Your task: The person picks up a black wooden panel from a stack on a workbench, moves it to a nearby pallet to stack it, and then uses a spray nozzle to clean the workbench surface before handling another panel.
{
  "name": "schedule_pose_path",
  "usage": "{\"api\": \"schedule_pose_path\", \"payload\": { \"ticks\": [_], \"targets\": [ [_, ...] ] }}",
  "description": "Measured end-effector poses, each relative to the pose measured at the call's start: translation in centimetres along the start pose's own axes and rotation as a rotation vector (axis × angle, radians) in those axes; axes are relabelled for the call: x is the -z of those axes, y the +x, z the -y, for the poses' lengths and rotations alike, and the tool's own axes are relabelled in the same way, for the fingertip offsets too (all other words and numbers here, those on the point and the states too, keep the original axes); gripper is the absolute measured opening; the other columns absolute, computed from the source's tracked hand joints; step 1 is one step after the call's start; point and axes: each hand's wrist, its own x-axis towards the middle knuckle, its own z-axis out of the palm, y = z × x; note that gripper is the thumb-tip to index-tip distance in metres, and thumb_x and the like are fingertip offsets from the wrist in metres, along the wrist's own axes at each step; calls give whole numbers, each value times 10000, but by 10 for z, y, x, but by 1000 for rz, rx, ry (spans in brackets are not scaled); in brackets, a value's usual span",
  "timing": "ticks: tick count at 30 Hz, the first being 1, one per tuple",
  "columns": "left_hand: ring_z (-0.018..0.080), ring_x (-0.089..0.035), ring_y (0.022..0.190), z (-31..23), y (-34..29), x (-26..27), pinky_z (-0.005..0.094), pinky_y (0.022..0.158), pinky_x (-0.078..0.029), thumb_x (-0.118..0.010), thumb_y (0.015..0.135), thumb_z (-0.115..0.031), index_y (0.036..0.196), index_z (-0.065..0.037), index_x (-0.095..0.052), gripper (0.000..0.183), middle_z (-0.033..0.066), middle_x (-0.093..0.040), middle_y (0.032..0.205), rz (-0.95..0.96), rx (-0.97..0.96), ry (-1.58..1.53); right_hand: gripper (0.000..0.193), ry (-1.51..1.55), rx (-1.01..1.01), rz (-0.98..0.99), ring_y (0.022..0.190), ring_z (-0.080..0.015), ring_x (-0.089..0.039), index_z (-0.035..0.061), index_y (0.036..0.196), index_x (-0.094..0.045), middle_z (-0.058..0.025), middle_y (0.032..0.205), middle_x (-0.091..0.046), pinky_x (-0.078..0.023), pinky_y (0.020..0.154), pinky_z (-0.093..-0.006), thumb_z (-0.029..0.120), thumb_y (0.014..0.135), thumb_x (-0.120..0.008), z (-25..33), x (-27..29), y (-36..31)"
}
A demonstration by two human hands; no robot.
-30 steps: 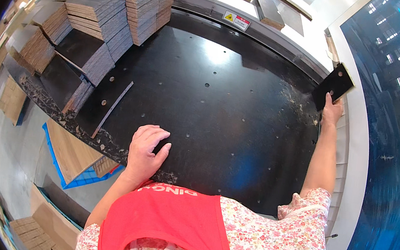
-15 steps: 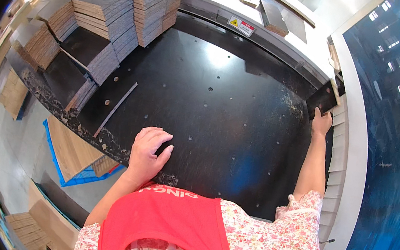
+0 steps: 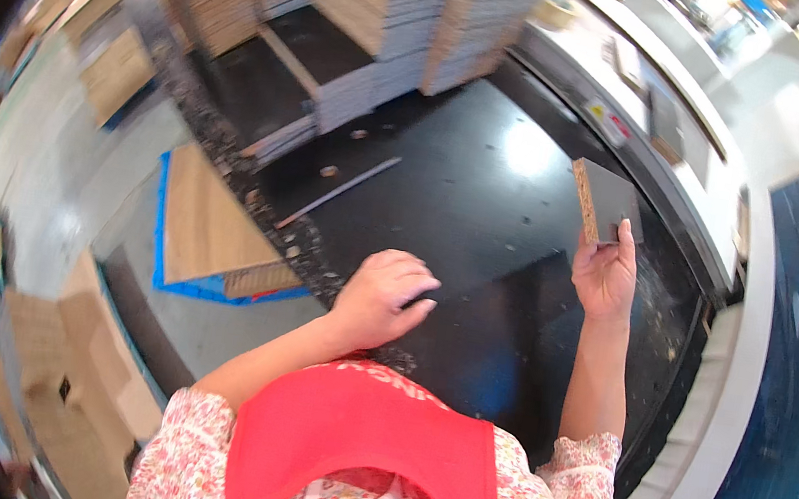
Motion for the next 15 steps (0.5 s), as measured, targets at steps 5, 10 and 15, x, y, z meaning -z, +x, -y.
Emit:
{"api": "schedule_pose_path", "payload": {
  "ticks": [5, 10, 15],
  "targets": [
    [272, -609, 991, -4, -4, -5, 394, 885, -480, -719, 747, -164, 935, -57, -646, 228, 88, -642, 987, 190, -223, 13, 181, -296, -302, 31, 584, -97, -566, 112, 1011, -585, 1, 779, -636, -400, 450, -201, 290, 979, -569, -69, -38, 1],
    [259, -609, 985, -7, -13, -4, 382, 903, -478, -703, 764, -197, 914, -67, -644, 207, 73, -632, 999, 203, -256, 76, 203, -520, -524, 269, 614, -125, -651, 71, 974, -565, -31, 750, -652, -511, 501, -221, 266, 957, -619, -134, -78, 6],
    [248, -598, 950, -5, -14, -8, 375, 881, -471, -669, 783, -220, 863, -69, -653, 172, 58, -636, 970, 157, -259, 50, 169, -448, -644, 294, 657, -124, -641, 88, 943, -565, -31, 779, -647, -511, 526, -240, 248, 958, -616, -172, -99, 22]
  ]
}}
